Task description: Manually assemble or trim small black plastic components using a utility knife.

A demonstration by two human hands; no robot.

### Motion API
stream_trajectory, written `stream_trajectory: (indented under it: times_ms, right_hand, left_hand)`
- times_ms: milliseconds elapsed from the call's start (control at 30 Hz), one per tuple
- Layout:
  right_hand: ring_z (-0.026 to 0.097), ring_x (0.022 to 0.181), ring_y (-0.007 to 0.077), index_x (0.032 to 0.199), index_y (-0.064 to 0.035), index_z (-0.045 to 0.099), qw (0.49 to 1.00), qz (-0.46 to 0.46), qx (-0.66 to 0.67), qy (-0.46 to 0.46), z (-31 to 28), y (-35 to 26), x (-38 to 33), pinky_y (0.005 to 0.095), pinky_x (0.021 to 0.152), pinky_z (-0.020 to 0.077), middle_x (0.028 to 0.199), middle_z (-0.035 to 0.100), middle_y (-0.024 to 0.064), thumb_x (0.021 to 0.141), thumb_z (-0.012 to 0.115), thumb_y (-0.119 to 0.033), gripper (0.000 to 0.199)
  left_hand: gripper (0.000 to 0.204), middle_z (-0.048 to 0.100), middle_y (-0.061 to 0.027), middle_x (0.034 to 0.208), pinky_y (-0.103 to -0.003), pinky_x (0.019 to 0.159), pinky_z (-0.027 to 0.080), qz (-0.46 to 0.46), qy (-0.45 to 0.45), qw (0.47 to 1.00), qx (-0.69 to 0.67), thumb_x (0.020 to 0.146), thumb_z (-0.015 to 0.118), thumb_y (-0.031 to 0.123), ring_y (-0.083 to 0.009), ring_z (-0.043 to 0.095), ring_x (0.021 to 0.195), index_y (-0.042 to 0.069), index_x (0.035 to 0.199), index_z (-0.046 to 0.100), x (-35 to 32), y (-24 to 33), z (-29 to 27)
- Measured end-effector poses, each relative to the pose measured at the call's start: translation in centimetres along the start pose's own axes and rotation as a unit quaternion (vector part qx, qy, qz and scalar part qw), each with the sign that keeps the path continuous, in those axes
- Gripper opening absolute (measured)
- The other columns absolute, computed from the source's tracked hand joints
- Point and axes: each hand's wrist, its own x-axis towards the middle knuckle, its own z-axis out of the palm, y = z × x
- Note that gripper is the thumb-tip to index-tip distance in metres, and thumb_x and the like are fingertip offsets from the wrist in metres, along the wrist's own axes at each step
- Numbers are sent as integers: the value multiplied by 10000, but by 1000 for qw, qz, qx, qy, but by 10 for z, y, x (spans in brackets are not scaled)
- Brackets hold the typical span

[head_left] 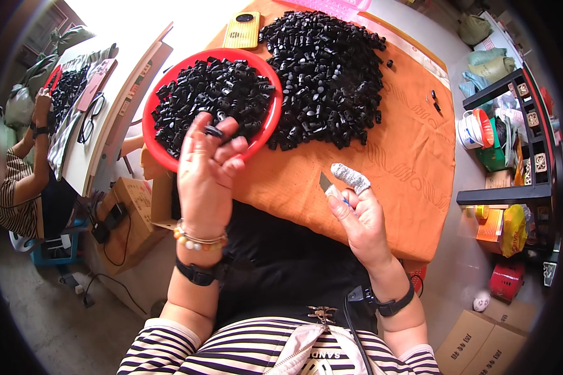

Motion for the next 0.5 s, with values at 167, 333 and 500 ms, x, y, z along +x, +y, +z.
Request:
stream_trajectory:
  times_ms: [167, 333, 500]
  right_hand:
    - [348, 645, 0, 1251, 19, 421, 1000, 17, -15, -2, -3, 9, 1, 152, 580, 312, 769, 497, -31, 880, 559, -26, 398]
    - [477, 727, 32, 1226, 15, 449, 1000, 17, -12, 22, -6, 16, 1, 188, 634, 409, 859, 562, 20, 880, 557, -34, 366]
    - [576, 889, 111, 1219, 41, 447, 1000, 17, -20, 12, -4, 13, 2, 247, 755, 473, 1052, 581, 103, 887, 565, -65, 369]
  left_hand:
    - [462, 458, -226, 1290, -296, 740, 558, 29, -36, 997, 54, 977, 372, 259, -290, 568, 1084, 144, 1402, 233, 12, 27, -4]
    - [399, 535, -155, 1148, -246, 628, 463, 112, -117, 986, 41, 939, 461, 247, -171, 563, 896, 26, 1264, 392, 2, 32, 7]
    - [539, 196, -198, 1423, -424, 918, 310, 281, -351, 892, 38, 627, 770, 518, -352, 268, 1229, 216, 1051, 633, -45, 80, 27]
